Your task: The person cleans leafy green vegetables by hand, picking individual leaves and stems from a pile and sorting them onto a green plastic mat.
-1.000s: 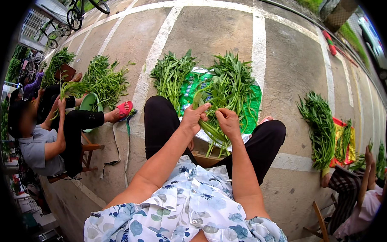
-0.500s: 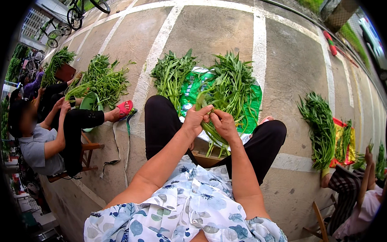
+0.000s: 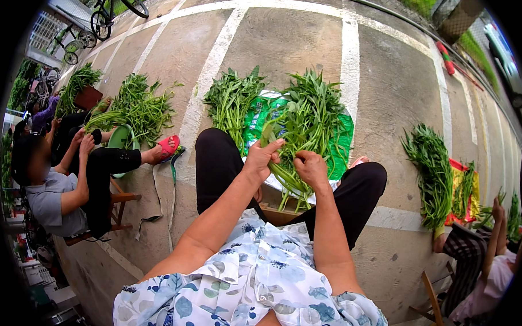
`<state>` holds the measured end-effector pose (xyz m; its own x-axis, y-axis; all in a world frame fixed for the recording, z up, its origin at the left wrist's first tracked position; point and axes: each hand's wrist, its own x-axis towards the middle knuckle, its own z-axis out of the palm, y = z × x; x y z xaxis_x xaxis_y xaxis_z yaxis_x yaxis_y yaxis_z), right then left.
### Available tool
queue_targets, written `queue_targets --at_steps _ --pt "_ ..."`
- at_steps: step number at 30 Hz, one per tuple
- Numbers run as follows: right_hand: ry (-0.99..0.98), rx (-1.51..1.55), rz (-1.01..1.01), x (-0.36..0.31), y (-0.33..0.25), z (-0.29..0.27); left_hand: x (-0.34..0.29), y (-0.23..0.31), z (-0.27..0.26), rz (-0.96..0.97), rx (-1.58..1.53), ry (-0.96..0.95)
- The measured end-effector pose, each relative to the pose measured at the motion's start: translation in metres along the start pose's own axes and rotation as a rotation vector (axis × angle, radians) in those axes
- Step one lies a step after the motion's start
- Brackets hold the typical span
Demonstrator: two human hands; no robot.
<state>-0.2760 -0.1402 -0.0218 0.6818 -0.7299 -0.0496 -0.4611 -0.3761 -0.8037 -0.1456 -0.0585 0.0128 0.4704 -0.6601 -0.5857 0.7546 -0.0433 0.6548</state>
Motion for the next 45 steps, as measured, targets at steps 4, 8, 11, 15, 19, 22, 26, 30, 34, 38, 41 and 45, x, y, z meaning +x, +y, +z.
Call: queue_targets --at_steps 4,8,11,15,19,22,26,30,34,38,41,45 --pt "0.0 0.477 0.004 0.001 -0.008 0.008 0.0 -0.002 0.001 0.04 0.038 -0.014" --pt "-0.104 0.505 0.001 0.002 -0.021 0.002 0.0 -0.004 0.0 0.053 0.05 -0.029" --pt "-0.102 0.45 -0.024 0.002 -0.018 0.003 -0.001 -0.005 0.003 0.054 0.062 -0.035" --pt "-0.059 0.445 -0.036 0.002 -0.018 0.006 -0.001 -0.005 0.006 0.062 0.084 -0.033" --pt "-0.049 0.443 0.007 0.003 -0.025 0.001 -0.001 -0.004 0.006 0.053 0.095 -0.025" --pt "-0.03 0.414 0.013 0.005 -0.027 0.001 -0.001 -0.004 0.005 0.05 0.105 -0.023" --pt "-0.029 0.438 0.005 0.006 -0.023 0.003 -0.001 -0.004 0.004 0.053 0.12 -0.019" --pt "-0.086 0.542 0.056 0.01 -0.011 0.009 0.0 -0.004 0.004 0.059 0.115 -0.024" --pt "-0.028 0.357 0.024 0.008 -0.016 0.007 -0.001 -0.003 0.004 0.064 0.106 -0.006" --pt "0.119 0.237 0.046 0.006 -0.024 0.009 0.002 0.001 -0.003 0.082 0.084 -0.017" --pt "0.076 0.15 0.079 0.007 -0.019 0.007 0.003 0.005 -0.005 0.074 0.059 0.002" --pt "0.141 0.118 -0.003 0.006 -0.004 0.014 0.001 0.011 -0.005 0.07 0.052 0.003"
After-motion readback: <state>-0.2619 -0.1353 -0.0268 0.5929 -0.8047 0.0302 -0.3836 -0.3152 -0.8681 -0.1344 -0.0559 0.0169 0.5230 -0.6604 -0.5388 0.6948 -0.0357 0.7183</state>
